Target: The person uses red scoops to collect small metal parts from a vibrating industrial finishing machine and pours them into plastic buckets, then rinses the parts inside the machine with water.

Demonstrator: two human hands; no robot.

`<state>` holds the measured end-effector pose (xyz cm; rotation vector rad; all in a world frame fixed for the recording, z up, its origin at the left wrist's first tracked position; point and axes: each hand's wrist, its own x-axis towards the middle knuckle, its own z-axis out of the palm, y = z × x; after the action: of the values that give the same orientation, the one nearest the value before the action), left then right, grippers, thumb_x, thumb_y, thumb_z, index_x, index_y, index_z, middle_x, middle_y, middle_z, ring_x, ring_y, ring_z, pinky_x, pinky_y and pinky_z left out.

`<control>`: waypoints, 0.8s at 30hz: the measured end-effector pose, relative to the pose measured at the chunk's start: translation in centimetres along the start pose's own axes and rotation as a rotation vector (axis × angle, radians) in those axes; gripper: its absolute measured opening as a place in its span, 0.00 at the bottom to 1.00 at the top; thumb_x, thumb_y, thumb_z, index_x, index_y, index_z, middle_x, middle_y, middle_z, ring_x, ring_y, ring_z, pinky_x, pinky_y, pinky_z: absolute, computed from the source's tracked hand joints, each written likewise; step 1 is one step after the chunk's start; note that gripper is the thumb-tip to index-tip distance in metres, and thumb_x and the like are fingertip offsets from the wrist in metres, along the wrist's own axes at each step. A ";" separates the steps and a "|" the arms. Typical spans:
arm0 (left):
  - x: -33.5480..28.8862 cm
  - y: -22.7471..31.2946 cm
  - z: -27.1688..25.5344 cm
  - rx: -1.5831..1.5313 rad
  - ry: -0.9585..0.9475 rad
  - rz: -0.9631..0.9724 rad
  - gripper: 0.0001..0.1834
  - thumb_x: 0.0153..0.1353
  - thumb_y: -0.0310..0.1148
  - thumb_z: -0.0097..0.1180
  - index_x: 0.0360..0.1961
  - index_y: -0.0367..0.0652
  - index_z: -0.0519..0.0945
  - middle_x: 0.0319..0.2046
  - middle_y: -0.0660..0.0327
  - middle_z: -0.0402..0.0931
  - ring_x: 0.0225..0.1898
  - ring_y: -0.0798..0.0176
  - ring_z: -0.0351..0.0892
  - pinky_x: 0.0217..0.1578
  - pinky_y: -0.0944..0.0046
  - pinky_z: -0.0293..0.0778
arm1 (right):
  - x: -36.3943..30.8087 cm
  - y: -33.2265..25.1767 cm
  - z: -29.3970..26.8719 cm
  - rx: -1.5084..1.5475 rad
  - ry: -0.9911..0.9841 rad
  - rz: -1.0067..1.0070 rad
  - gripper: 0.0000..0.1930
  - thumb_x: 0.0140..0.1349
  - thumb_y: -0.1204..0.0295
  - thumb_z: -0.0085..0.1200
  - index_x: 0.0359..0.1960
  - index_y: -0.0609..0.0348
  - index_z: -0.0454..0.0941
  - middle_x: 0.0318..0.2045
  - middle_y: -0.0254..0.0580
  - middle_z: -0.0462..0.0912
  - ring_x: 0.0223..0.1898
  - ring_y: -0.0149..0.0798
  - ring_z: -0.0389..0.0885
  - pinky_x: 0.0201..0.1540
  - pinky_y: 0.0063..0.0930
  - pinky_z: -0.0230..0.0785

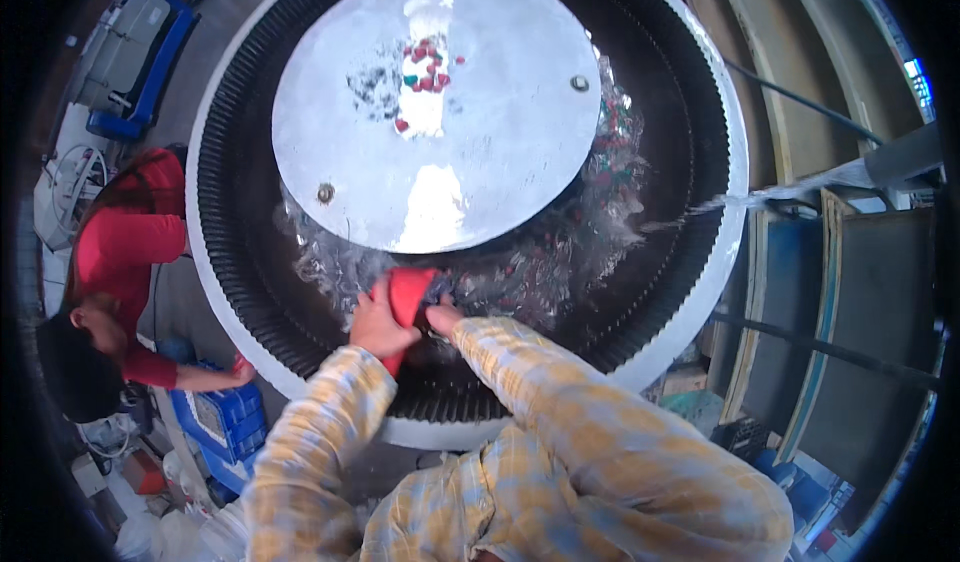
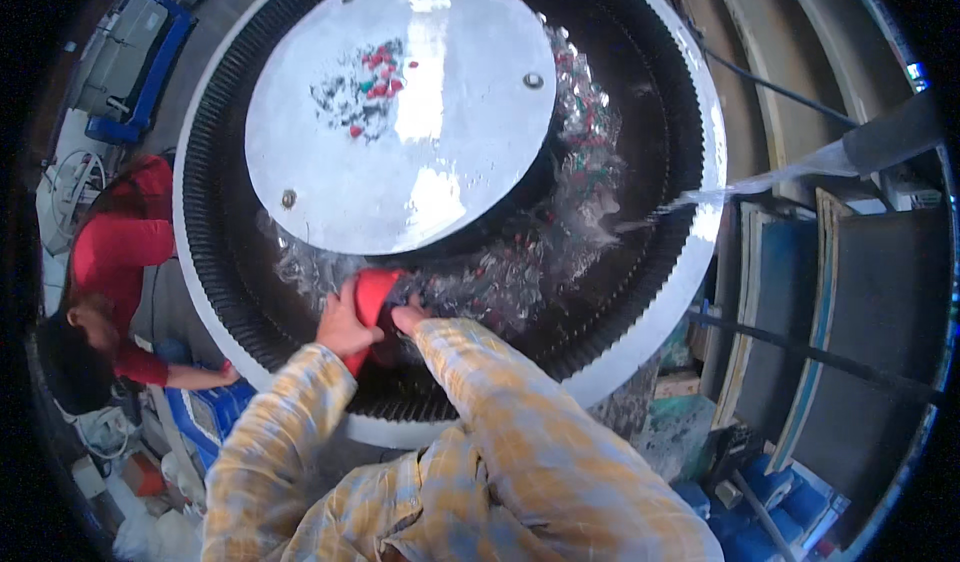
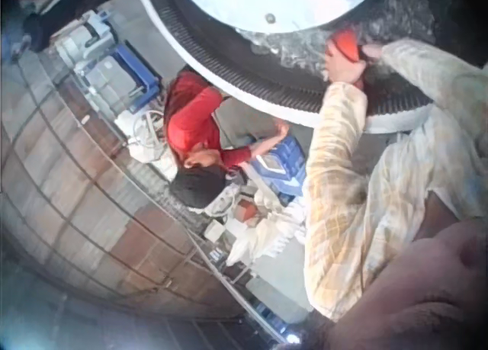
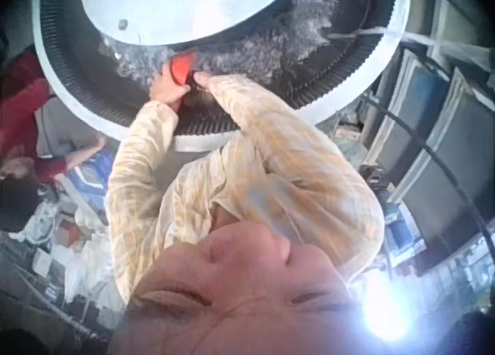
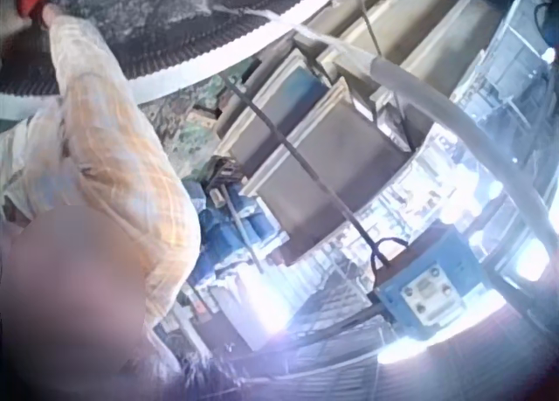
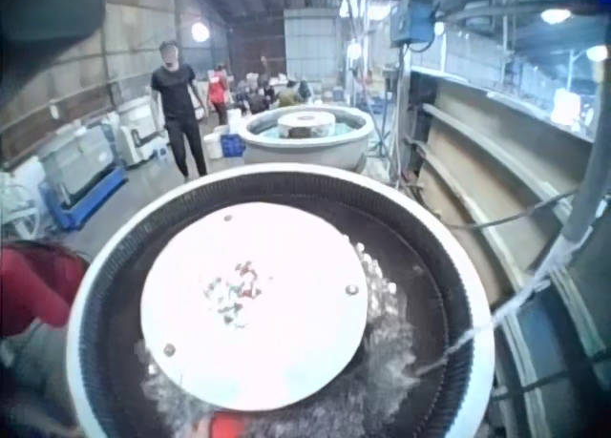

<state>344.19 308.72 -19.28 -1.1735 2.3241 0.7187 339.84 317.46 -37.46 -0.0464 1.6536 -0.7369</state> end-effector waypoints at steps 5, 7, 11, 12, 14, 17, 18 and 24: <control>2.6 -7.7 -0.9 -0.228 -0.196 0.244 0.56 0.29 0.38 0.63 0.61 0.40 0.46 0.53 0.38 0.58 0.54 0.41 0.60 0.56 0.57 0.57 | -8.1 -6.2 -2.4 0.236 -0.715 0.058 0.41 0.56 0.58 0.46 0.64 0.38 0.29 0.65 0.44 0.33 0.63 0.61 0.38 0.53 0.70 0.43; 3.1 -9.3 -2.1 -0.518 -0.318 0.263 0.56 0.33 0.39 0.65 0.62 0.39 0.43 0.55 0.40 0.56 0.59 0.51 0.57 0.57 0.62 0.55 | -8.3 -8.0 -5.4 -0.112 -0.814 0.049 0.34 0.57 0.54 0.44 0.63 0.38 0.43 0.64 0.50 0.39 0.60 0.61 0.49 0.49 0.61 0.59; 2.0 -4.5 -7.6 0.501 -0.120 0.014 0.56 0.32 0.40 0.68 0.61 0.40 0.46 0.51 0.43 0.61 0.53 0.46 0.63 0.53 0.57 0.61 | -8.4 -10.6 -16.9 -0.953 -0.182 -0.178 0.19 0.51 0.58 0.44 0.40 0.55 0.77 0.43 0.45 0.76 0.43 0.43 0.76 0.45 0.37 0.69; 1.7 -4.0 -7.0 0.513 0.122 0.256 0.48 0.36 0.37 0.65 0.58 0.40 0.53 0.46 0.45 0.64 0.48 0.44 0.65 0.49 0.53 0.64 | -5.4 -8.5 -20.0 -1.220 0.059 -0.350 0.19 0.51 0.59 0.41 0.40 0.53 0.78 0.44 0.45 0.75 0.45 0.43 0.75 0.49 0.35 0.66; 0.8 1.7 -5.4 0.307 0.226 0.454 0.27 0.40 0.32 0.58 0.44 0.37 0.69 0.41 0.45 0.69 0.44 0.45 0.68 0.46 0.55 0.66 | -2.1 -5.2 -25.7 -1.164 0.273 -0.114 0.21 0.50 0.57 0.45 0.46 0.50 0.74 0.55 0.49 0.65 0.54 0.51 0.65 0.52 0.40 0.63; 0.5 5.9 1.8 0.042 -0.024 0.428 0.28 0.50 0.40 0.52 0.50 0.37 0.65 0.43 0.42 0.68 0.49 0.44 0.67 0.50 0.55 0.64 | -3.4 -3.8 -26.7 -0.833 0.412 0.029 0.48 0.37 0.44 0.59 0.60 0.54 0.54 0.58 0.63 0.53 0.58 0.59 0.55 0.57 0.39 0.56; 2.6 5.2 5.5 0.067 -0.087 0.335 0.32 0.51 0.43 0.51 0.54 0.38 0.60 0.47 0.40 0.64 0.53 0.41 0.63 0.54 0.50 0.59 | -3.0 -3.2 -26.0 -0.861 0.369 0.127 0.49 0.37 0.44 0.59 0.60 0.52 0.52 0.59 0.63 0.50 0.59 0.59 0.52 0.58 0.38 0.55; 6.4 4.1 15.7 0.068 0.218 0.038 0.35 0.50 0.56 0.49 0.51 0.41 0.61 0.53 0.43 0.57 0.53 0.38 0.56 0.48 0.43 0.59 | 1.3 2.8 -20.7 -0.793 0.330 0.201 0.45 0.45 0.40 0.47 0.62 0.48 0.48 0.62 0.56 0.44 0.62 0.60 0.44 0.62 0.38 0.42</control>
<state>339.65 316.70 -34.10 -1.2343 2.5340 0.5429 321.91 328.11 -39.29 -0.3288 2.1424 0.1060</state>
